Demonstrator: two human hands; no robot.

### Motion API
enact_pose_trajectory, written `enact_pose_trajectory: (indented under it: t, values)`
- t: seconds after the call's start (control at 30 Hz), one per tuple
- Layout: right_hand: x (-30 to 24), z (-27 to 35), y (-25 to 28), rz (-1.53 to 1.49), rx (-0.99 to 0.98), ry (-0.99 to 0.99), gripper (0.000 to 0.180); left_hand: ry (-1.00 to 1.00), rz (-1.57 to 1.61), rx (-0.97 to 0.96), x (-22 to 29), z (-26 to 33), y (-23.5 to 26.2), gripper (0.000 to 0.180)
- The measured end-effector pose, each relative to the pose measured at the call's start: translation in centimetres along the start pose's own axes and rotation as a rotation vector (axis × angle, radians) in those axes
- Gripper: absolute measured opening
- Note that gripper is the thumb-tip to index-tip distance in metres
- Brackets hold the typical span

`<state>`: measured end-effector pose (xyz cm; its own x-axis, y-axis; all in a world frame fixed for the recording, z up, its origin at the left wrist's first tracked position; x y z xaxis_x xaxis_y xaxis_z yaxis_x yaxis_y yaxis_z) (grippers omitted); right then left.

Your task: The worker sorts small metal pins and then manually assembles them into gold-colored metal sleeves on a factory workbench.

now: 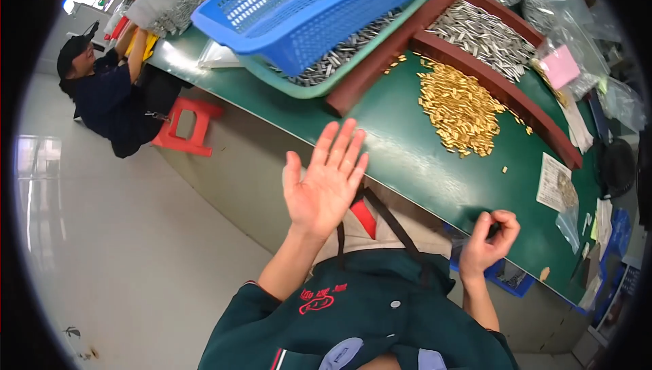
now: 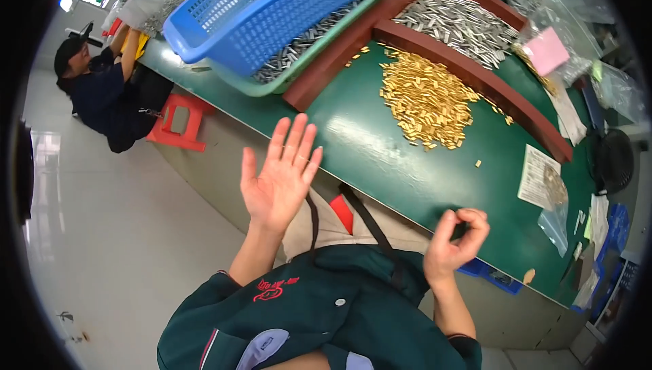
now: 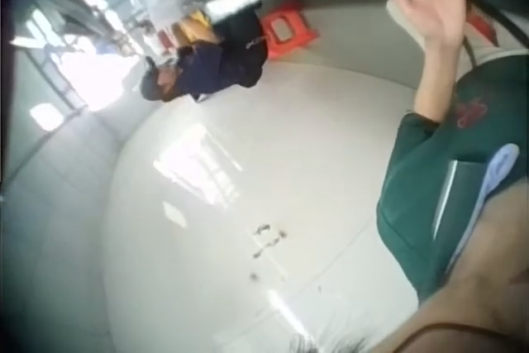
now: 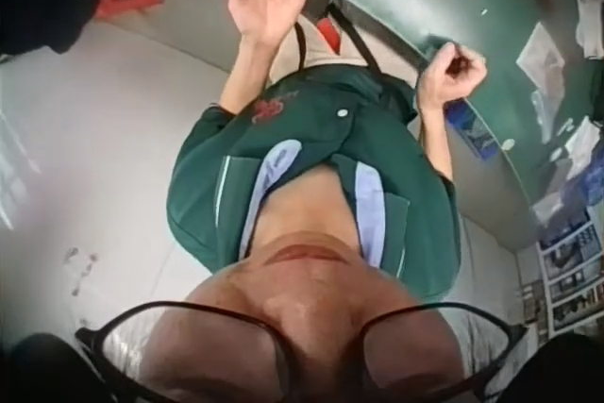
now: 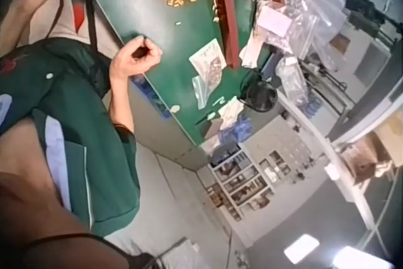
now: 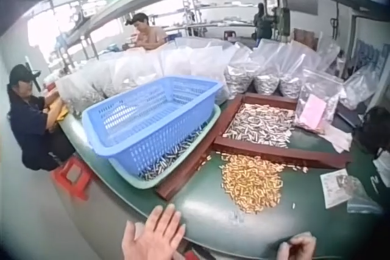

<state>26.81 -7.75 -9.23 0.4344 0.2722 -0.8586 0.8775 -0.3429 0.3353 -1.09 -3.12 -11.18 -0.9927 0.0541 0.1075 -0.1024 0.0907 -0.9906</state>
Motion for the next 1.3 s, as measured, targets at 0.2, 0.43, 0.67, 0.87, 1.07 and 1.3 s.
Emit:
enact_pose_trajectory:
  t: [0.2, 0.43, 0.67, 0.87, 1.07, 1.3]
  values:
    - [-1.9, -0.7, -1.6, 0.185, -0.04, 0.243, 0.02, 0.063, -0.049, -0.043, -3.2, 0.1, -0.1, 0.065]
    - [-5.3, -3.1, 2.9, -0.115, -0.302, 0.166, 0.009, 0.325, -0.092, -0.302, -9.9, -1.3, -3.5, 0.065]
    - [-1.5, -20.9, 13.4, 0.597, -0.361, 0.089, 0.012, 0.18, -0.239, -0.297, -5.3, -0.6, -2.4, 0.059]
    - [13.1, -30.3, 16.1, 1.052, -0.469, -0.06, 0.025, 0.059, -0.24, -0.242, -3.9, -0.3, -1.8, 0.051]
    - [19.2, -31.5, 12.5, 1.242, -0.664, -0.233, 0.044, -0.053, -0.337, -0.133, -3.0, 0.5, -1.6, 0.047]
    - [18.8, -32.9, 13.4, 1.033, -0.647, -0.201, 0.034, -0.073, -0.326, -0.027, -6.7, 0.2, -1.8, 0.044]
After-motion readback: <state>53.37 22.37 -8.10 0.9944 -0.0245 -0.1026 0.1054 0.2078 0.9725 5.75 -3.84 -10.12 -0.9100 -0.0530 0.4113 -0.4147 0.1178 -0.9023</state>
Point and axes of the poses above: each hand's wrist, its own z-axis away from the middle knuckle, its own y-axis out of the back of the hand, x = y × z, the point moved 9 cm from there along -z, towards the middle knuckle, and after that the axes turned 11 degrees about -x, right-handed, at the moved point
